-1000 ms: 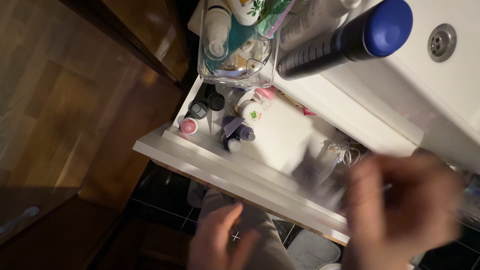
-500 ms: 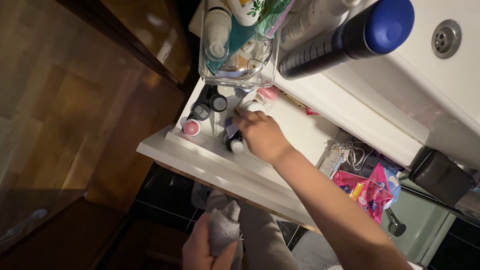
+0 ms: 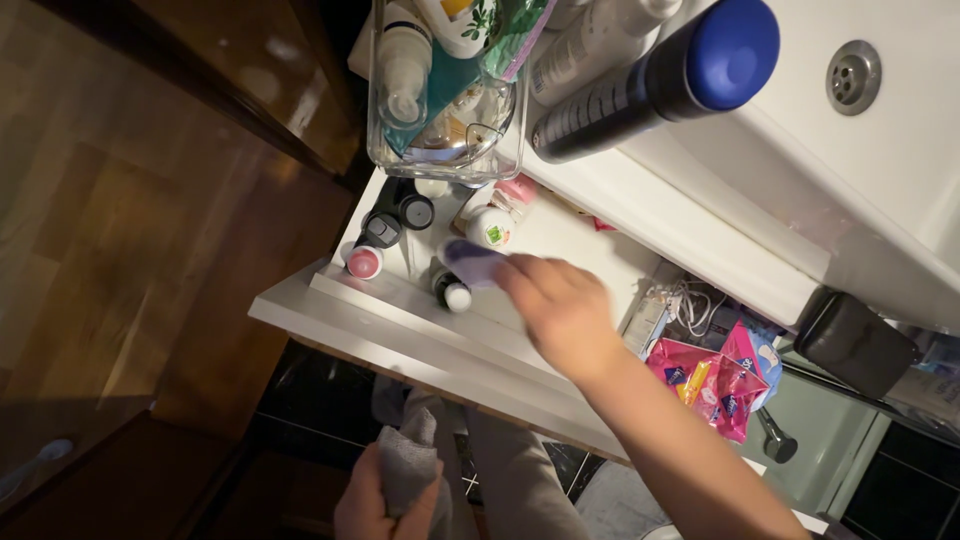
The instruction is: The person cleans a bathroom drawer by removing various toiletries, a wallet, and a wooden board. They wipe the interior surfaces with a cloth, rinse the cloth under the sink faucet, and then wipe the drawer again before placing some items back inside.
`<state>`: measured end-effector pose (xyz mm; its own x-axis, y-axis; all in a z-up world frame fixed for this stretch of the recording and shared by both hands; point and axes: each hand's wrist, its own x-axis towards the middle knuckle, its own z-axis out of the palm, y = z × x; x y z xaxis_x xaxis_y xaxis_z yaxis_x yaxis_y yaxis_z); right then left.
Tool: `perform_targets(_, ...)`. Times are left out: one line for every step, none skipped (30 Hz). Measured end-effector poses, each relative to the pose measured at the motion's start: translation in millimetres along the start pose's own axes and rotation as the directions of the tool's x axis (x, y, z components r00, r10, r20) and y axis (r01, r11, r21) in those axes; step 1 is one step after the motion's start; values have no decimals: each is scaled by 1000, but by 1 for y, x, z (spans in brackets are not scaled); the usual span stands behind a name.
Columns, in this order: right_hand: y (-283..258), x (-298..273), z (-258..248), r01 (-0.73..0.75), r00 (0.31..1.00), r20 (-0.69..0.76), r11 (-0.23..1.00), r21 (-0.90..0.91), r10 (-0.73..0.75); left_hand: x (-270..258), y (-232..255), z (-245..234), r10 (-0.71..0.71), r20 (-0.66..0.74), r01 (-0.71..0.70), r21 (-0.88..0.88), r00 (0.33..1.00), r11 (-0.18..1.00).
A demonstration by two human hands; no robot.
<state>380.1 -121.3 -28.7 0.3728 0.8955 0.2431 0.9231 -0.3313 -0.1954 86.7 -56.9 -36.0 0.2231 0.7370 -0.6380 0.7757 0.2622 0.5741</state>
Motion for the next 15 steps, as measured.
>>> perform_targets(0, -13, -23, 0, 1000, 0, 1000, 0, 0, 1, 2, -1, 0, 0, 0, 0, 1000, 1000)
perform_targets(0, -25, -47, -124, 991, 30, 981, -149, 130, 2, 4, -2, -5, 5, 5, 34, 1000, 999)
perform_targets(0, -38, -70, -237, 965, 40, 925, -298, 260, 3, 6, -3, -10, 8, 9, 69, 1000, 998)
perform_targets(1, -28, -85, -237, 965, 40, 925, -298, 260, 2, 6, -1, -10, 9, 9, 69, 1000, 998)
perform_targets(3, -18, -102, -226, 957, -217, 964, -140, 192, 1, 6, 3, 16, -28, -15, 40, 999, 999)
perform_targets(4, -9, -118, -169, 871, -467, 986, 10, 154, 0, 6, 6, 41, -66, -40, 11, 997, 999)
perform_targets(8, -12, -133, -169, 870, -468, 986, 7, 153, -2, 15, 6, 42, -64, -42, 10, 997, 999)
perform_targets(11, -14, -148, -234, 902, -396, 965, -115, 172, -3, 23, 5, 27, -41, -29, -29, 999, 999)
perform_targets(13, -16, -161, -285, 924, -323, 930, -232, 203, -5, 31, 3, 11, -23, -13, -65, 1000, 998)
perform_targets(21, -17, -160, -285, 924, -323, 931, -229, 204, -6, 36, 2, 11, -25, -12, -63, 1000, 998)
perform_targets(28, -18, -158, -295, 912, -341, 942, -161, 227, -7, 41, 1, -11, 3, 11, -64, 1000, 998)
perform_targets(35, -19, -157, -302, 899, -358, 949, -92, 252, -8, 45, 1, -32, 32, 34, -66, 999, 997)
perform_targets(41, -15, -154, -304, 899, -356, 948, -90, 254, -8, 51, -1, -33, 32, 35, -63, 999, 997)
perform_targets(46, -10, -151, -285, 908, -348, 953, -105, 234, -8, 56, -3, -91, 64, 93, -30, 994, 995)
perform_targets(52, -5, -149, -266, 917, -339, 956, -121, 211, -8, 62, -4, -150, 95, 150, 2, 984, 989)
